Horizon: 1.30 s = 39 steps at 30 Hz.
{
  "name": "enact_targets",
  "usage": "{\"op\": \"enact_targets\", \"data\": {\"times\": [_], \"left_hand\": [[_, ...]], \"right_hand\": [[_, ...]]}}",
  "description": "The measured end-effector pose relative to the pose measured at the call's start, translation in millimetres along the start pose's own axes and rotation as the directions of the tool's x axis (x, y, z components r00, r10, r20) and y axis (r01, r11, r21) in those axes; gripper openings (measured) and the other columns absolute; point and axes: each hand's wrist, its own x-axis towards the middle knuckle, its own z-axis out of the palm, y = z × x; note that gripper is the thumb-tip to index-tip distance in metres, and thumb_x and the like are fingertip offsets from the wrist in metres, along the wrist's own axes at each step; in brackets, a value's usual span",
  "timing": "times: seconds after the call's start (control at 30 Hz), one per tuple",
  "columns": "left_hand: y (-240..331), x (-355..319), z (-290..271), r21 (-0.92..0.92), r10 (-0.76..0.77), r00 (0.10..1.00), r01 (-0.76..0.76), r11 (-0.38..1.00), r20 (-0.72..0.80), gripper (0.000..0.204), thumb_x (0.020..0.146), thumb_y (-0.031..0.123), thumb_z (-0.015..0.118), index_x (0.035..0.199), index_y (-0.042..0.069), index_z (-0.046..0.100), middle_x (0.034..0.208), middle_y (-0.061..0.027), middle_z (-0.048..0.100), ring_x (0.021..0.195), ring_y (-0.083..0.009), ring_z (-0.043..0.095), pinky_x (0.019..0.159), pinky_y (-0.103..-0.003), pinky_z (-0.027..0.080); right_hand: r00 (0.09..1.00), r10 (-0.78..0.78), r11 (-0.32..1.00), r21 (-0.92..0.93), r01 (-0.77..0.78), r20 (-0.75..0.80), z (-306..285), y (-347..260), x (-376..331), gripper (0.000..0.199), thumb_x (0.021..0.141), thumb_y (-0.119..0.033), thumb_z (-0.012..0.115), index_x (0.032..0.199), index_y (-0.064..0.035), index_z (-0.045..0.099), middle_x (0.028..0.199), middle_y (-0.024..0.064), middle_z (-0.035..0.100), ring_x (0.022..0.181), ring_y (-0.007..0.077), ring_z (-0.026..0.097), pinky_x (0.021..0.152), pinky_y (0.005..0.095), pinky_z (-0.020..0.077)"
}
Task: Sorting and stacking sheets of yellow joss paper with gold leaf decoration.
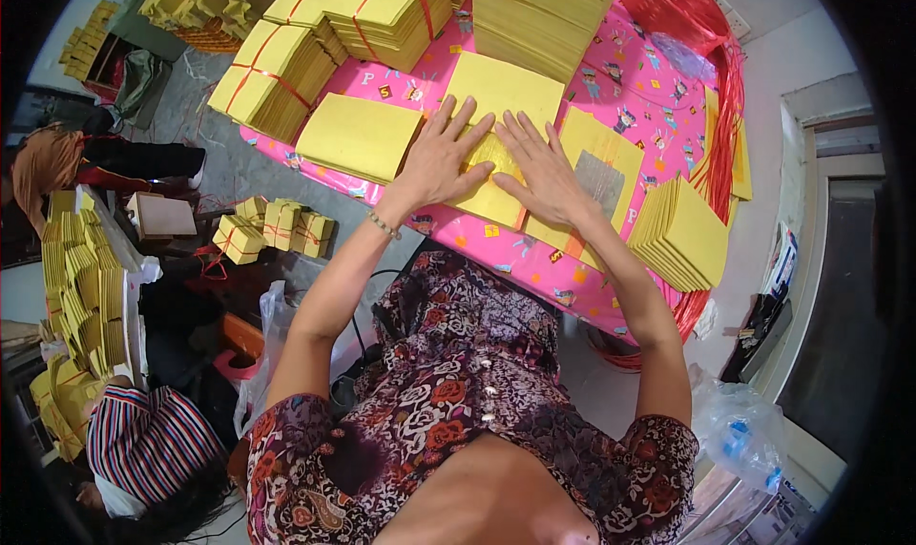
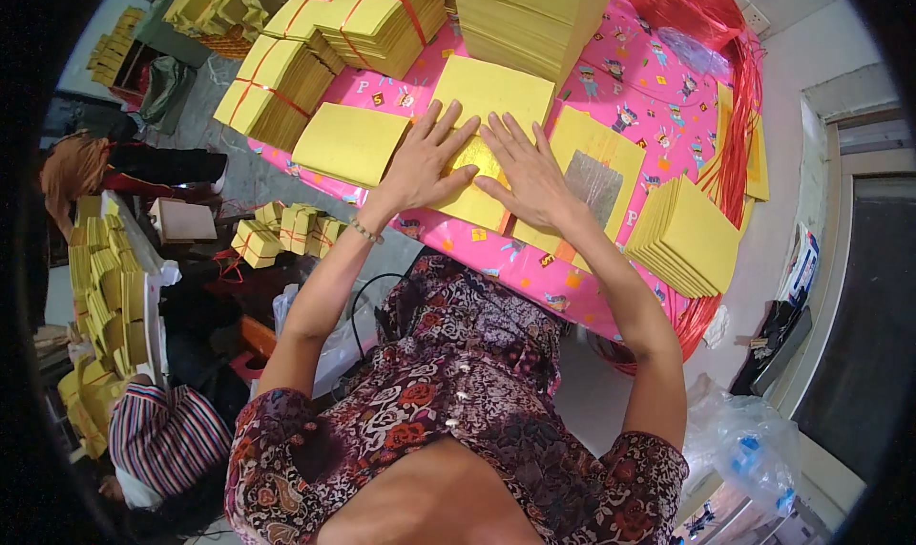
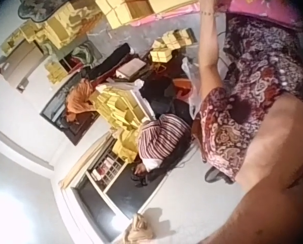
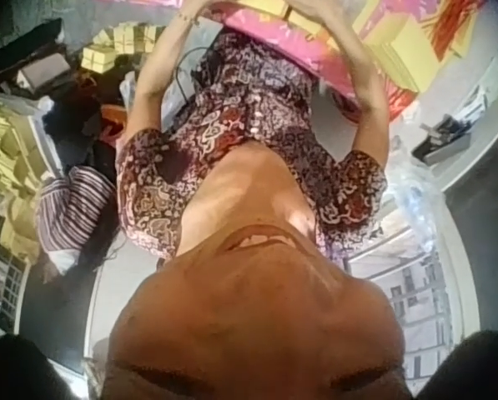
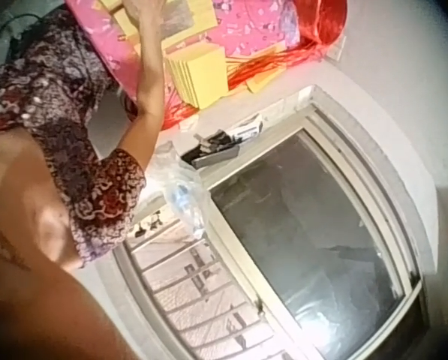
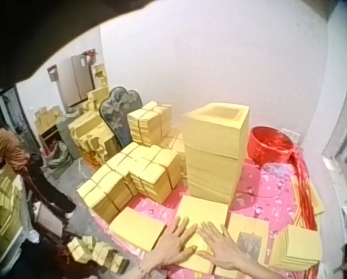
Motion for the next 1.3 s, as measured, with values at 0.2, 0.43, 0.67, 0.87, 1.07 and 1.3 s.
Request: {"op": "enact_targets", "data": {"times": [0.2, 0.43, 0.67, 0.87, 1.07, 1.3], "left_hand": [[-3, 6, -5, -0.017, -0.012, 0.996, 0.013, 1.0, 0.084, 0.075, 0.095, 0.057, 0.052, 0.155, 0.016, 0.036, 0.159, -0.0212, 0.031, 0.148, -0.0463, 0.022, 0.121, -0.052, 0.022], [-10, 21, -32, -0.327, -0.177, 0.983, 0.18, 0.928, 0.037, 0.061, 0.095, 0.039, 0.063, 0.145, 0.009, 0.048, 0.141, -0.0178, 0.054, 0.126, -0.0383, 0.052, 0.108, -0.053, 0.037], [-8, 33, -32, -0.45, -0.474, 0.856, 0.348, 0.822, -0.204, 0.07, 0.091, 0.03, 0.068, 0.144, -0.005, 0.041, 0.11, -0.029, 0.06, 0.104, -0.0357, 0.062, 0.09, -0.044, 0.051], [-10, 48, -31, -0.914, -0.636, 0.765, 0.324, 0.243, 0.102, 0.08, 0.089, 0.014, 0.071, 0.15, -0.005, 0.022, 0.104, -0.0194, 0.061, 0.073, -0.0201, 0.068, 0.062, -0.031, 0.057], [-13, 16, -71, -0.975, -0.612, 0.784, 0.199, 0.095, 0.101, 0.059, 0.092, 0.003, 0.066, 0.142, -0.005, 0.036, 0.097, -0.0156, 0.068, 0.074, -0.0198, 0.071, 0.064, -0.03, 0.06], [-55, -52, -103, -0.979, -0.683, 0.729, 0.164, 0.119, 0.04, 0.048, 0.092, 0.007, 0.067, 0.135, -0.004, 0.05, 0.098, -0.0121, 0.071, 0.077, -0.0174, 0.071, 0.064, -0.027, 0.06]], "right_hand": [[0.998, 0.029, 0.999, 0.039, -0.027, -0.057, 0, 4, 6, 0.061, 0.101, -0.037, 0.053, 0.151, -0.0051, 0.039, 0.158, 0.0165, 0.035, 0.149, 0.0318, 0.028, 0.122, 0.051, 0.0197], [0.947, 0.034, 0.999, 0.027, -0.027, -0.32, 0, 13, 21, 0.035, 0.088, -0.017, 0.069, 0.119, -0.0022, 0.062, 0.12, 0.0147, 0.062, 0.11, 0.0337, 0.063, 0.091, 0.0431, 0.0533], [0.847, -0.089, 0.991, -0.132, 0.022, -0.524, 4, 17, 26, 0.022, 0.091, -0.016, 0.068, 0.109, -0.0031, 0.068, 0.107, 0.0107, 0.071, 0.092, 0.0285, 0.071, 0.081, 0.0375, 0.058], [0.84, -0.137, 0.987, -0.141, 0.072, -0.526, -10, -2, 25, 0.024, 0.092, -0.021, 0.067, 0.11, -0.0049, 0.069, 0.108, 0.0112, 0.072, 0.095, 0.0285, 0.07, 0.085, 0.0394, 0.0562], [0.794, 0.049, 0.996, 0.094, 0.01, -0.605, -36, -5, 48, 0.039, 0.094, -0.032, 0.066, 0.123, -0.0054, 0.066, 0.111, 0.0156, 0.071, 0.104, 0.0326, 0.068, 0.093, 0.0412, 0.053], [0.945, 0.268, 0.824, 0.553, -0.125, -0.186, -30, -8, 111, 0.044, 0.092, -0.036, 0.066, 0.123, -0.0038, 0.066, 0.109, 0.0125, 0.073, 0.085, 0.0209, 0.068, 0.08, 0.0353, 0.0536]]}}
